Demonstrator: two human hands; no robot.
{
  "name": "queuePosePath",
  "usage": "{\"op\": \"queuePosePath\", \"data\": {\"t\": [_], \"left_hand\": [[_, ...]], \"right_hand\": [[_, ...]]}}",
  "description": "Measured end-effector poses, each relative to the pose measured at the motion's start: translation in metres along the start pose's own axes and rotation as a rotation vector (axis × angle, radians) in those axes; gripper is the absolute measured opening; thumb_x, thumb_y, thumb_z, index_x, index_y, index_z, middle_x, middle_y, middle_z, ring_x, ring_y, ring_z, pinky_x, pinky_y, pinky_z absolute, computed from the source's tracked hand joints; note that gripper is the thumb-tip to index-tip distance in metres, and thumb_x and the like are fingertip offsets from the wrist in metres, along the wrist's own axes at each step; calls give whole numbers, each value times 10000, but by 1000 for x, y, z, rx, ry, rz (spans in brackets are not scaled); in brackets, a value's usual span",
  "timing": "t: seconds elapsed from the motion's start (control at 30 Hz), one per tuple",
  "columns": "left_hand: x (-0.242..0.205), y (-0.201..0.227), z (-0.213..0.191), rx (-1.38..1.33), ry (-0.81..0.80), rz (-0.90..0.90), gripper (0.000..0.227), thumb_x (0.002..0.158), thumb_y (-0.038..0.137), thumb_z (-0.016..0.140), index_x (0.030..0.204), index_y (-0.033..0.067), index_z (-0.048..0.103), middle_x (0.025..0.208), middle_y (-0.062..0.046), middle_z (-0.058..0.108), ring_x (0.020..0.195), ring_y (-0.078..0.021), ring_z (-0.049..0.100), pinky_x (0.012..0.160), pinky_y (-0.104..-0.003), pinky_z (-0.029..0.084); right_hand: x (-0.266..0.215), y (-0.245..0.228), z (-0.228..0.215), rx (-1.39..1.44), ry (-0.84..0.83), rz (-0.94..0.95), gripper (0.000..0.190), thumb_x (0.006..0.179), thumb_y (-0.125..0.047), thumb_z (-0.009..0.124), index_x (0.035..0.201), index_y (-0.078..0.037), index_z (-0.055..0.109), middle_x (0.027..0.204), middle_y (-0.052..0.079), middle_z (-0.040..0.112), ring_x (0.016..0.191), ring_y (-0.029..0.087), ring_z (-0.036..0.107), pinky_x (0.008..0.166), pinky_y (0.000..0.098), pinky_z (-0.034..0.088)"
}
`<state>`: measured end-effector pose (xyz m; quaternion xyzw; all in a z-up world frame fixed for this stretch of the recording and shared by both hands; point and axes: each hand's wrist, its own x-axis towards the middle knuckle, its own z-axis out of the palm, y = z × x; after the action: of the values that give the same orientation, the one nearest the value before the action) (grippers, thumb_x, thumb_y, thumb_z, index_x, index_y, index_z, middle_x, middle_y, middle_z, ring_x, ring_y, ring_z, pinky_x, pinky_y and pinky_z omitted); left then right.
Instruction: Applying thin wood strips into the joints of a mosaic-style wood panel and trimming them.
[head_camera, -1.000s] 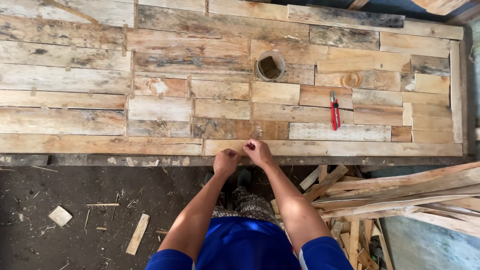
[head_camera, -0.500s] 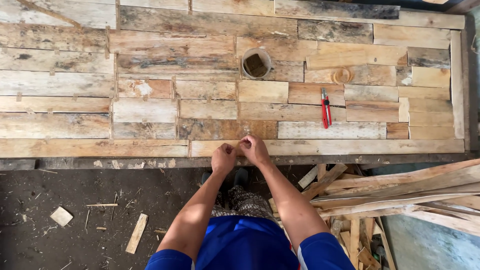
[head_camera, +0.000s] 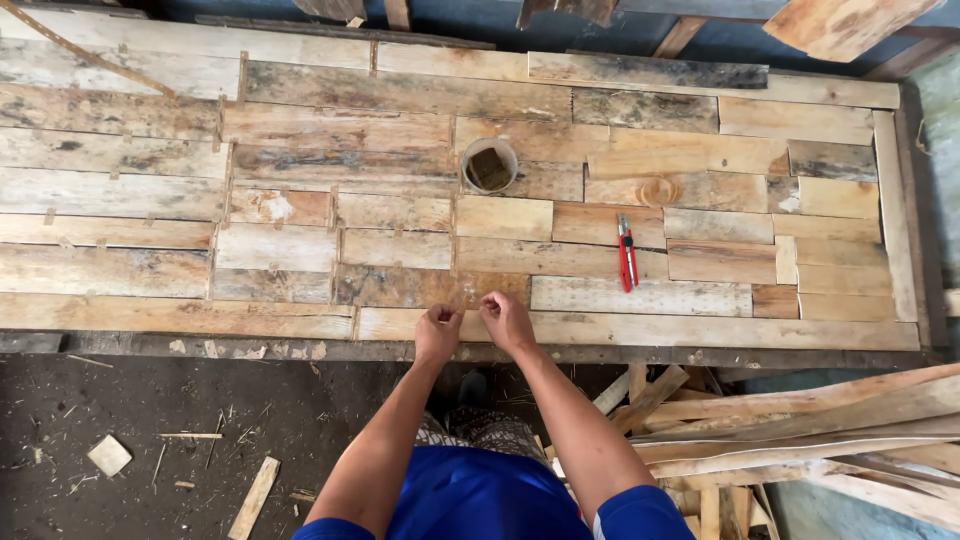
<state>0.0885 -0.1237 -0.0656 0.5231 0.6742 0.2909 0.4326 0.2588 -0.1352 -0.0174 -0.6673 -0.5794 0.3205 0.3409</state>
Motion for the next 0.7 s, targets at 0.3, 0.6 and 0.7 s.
{"op": "queuePosePath", "data": {"t": [0.3, 0.6, 0.7], "left_hand": [[10, 54, 13, -140, -46, -105, 215, 882, 242, 708, 924, 35, 746, 766, -104, 756, 692, -201, 713, 668, -351, 555], [73, 76, 13, -318, -26, -133, 194, 902, 215, 718, 938, 25, 734, 782, -76, 733, 670, -124, 639, 623, -299, 528], [94, 90, 3, -266, -14, -152, 184, 897, 205, 718, 937, 25, 726, 785, -62, 738, 673, -126, 655, 626, -304, 529]], "right_hand": [[28, 27, -15, 36, -17, 30, 169, 885, -125, 735, 1018, -25, 707, 934, 124, 727, 852, 231, 716, 760, 349, 582], [97, 29, -21, 96, 76, 146, 236, 912, -172, 737, 1100, -41, 678, 862, 60, 718, 765, 151, 692, 707, 307, 566], [140, 26, -24, 83, 175, 190, 308, 940, -195, 728, 1198, -53, 642, 839, 42, 690, 739, 139, 667, 674, 300, 557]]}}
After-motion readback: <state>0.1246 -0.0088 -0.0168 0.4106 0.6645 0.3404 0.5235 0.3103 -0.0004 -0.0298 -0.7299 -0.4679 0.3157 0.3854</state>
